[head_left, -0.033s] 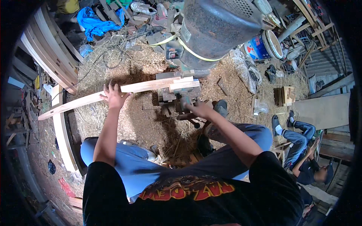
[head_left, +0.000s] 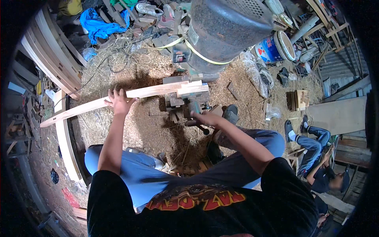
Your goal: The person uses a router to cut a groove into a piece of wood while sitting on the floor. They then mark the wood with a pencil and continue to route the channel.
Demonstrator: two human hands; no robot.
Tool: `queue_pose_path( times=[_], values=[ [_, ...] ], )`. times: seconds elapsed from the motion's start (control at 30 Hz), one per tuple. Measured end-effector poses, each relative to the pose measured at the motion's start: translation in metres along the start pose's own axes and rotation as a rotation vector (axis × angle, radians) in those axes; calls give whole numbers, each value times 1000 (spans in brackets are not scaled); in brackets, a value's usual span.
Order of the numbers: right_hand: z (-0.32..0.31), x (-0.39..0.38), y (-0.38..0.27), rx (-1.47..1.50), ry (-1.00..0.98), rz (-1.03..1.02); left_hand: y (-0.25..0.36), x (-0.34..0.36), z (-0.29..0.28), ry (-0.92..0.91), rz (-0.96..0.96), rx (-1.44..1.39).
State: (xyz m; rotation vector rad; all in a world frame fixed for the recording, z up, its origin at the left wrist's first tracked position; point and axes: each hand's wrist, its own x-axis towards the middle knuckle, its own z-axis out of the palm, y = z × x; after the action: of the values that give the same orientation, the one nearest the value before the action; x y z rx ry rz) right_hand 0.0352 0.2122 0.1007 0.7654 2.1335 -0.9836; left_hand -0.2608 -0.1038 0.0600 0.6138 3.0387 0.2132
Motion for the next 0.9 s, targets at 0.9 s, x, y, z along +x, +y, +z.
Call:
queue_pose_path(
  times=[0.9],
  values=[
    [-29,10,47,119,-341,242,-11,-4,4,115,74,17]
  ],
)
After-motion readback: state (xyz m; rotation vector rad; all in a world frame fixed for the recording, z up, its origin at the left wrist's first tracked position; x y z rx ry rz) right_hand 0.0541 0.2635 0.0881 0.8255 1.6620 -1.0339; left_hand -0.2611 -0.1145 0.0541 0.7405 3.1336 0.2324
